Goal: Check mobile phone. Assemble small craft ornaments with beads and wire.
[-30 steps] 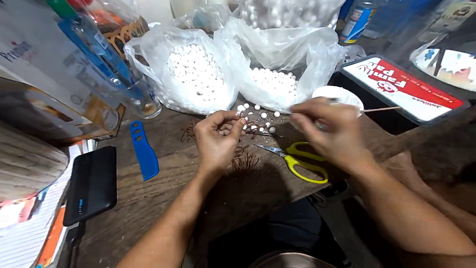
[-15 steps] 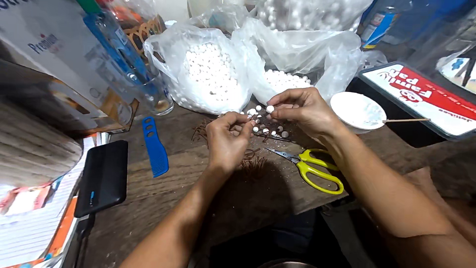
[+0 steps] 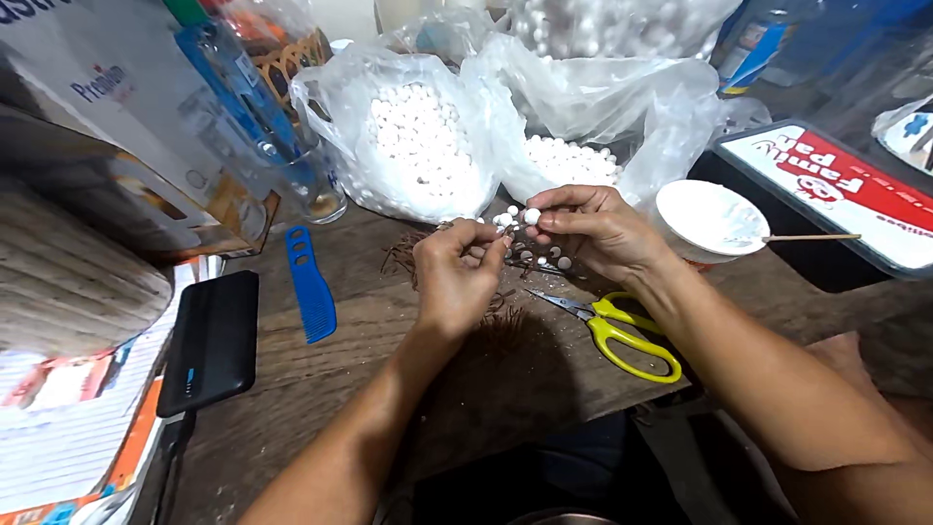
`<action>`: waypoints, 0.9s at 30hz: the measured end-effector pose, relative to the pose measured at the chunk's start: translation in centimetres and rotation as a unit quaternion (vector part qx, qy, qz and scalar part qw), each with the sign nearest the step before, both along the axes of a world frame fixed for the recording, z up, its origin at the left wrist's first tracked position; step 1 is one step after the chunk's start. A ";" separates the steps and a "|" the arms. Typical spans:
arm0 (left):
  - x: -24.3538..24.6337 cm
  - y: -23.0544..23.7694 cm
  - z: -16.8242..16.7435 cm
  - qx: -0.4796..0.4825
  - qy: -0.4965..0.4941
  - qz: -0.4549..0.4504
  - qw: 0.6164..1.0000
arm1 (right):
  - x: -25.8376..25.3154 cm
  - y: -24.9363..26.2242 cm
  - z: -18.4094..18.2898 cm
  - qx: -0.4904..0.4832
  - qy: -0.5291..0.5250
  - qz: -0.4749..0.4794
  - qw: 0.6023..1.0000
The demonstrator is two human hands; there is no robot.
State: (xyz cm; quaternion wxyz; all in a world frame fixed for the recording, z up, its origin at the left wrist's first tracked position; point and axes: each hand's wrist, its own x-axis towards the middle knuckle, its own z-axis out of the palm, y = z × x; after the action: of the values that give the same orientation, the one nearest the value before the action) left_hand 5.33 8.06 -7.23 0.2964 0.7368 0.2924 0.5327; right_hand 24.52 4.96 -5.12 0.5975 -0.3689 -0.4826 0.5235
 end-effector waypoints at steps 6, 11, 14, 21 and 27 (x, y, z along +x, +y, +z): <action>0.1 0.0 -0.1 0.028 0.009 0.015 0.999 | -0.9 -0.3 -0.2 0.038 -0.056 -0.061 0.996; 0.1 0.0 -0.1 0.047 0.016 0.026 0.998 | -1.0 -0.4 -0.3 0.056 -0.075 -0.068 0.993; 0.1 0.0 -0.2 0.046 0.021 0.030 0.998 | -1.0 -0.4 -0.3 0.065 -0.080 -0.066 0.993; 0.0 -0.1 -0.1 0.051 0.037 0.038 0.997 | -1.0 -0.4 -0.3 0.064 -0.098 -0.066 0.991; 0.1 -0.1 -0.3 0.092 0.061 0.052 0.993 | -1.0 -0.5 -0.3 0.088 -0.132 -0.070 0.985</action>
State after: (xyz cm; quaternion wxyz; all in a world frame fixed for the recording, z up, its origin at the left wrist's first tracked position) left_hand 5.42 7.95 -7.52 0.1813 0.7761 0.2976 0.5256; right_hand 23.52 4.45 -5.37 0.5938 -0.4135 -0.5744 0.3827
